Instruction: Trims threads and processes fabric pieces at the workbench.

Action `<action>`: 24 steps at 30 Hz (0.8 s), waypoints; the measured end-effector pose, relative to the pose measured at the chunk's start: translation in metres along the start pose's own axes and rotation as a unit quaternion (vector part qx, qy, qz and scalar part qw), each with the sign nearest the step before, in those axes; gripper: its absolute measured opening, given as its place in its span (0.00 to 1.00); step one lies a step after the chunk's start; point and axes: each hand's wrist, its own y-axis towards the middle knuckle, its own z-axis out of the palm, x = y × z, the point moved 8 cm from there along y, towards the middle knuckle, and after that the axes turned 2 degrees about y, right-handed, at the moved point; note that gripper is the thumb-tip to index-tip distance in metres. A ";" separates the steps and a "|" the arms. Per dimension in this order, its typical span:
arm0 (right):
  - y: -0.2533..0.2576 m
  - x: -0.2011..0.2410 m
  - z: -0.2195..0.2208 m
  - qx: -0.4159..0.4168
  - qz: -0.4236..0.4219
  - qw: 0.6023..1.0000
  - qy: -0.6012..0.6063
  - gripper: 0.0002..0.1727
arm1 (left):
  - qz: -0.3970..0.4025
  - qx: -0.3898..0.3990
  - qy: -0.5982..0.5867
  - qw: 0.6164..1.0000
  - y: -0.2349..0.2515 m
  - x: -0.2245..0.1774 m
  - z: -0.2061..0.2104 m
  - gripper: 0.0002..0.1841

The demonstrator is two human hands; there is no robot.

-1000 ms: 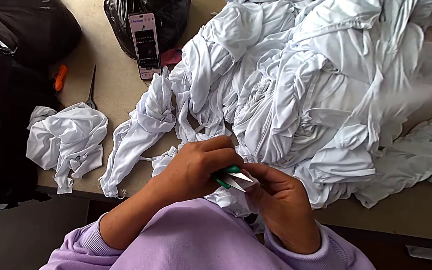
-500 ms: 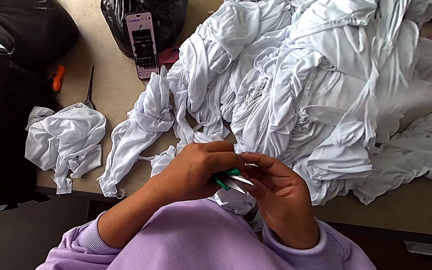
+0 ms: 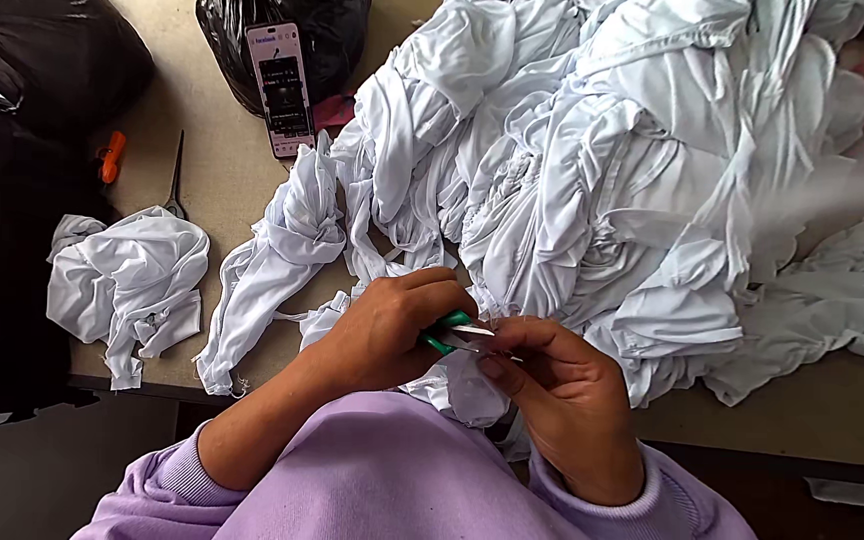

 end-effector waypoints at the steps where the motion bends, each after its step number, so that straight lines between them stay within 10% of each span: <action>1: 0.000 0.000 0.000 0.002 0.001 1.000 -0.002 0.09 | -0.006 0.000 -0.017 1.000 0.001 0.002 0.000 0.04; 9: -0.001 -0.005 0.008 0.077 0.012 0.997 -0.021 0.06 | -0.021 0.010 -0.037 0.999 0.010 0.009 0.002 0.05; 14: -0.001 -0.007 0.001 0.025 0.024 0.999 0.006 0.12 | -0.131 0.017 0.000 0.991 -0.004 0.012 -0.006 0.21; 24: -0.002 -0.008 -0.007 -0.033 0.013 0.999 0.012 0.14 | -0.125 0.088 0.130 0.980 -0.030 0.007 0.008 0.20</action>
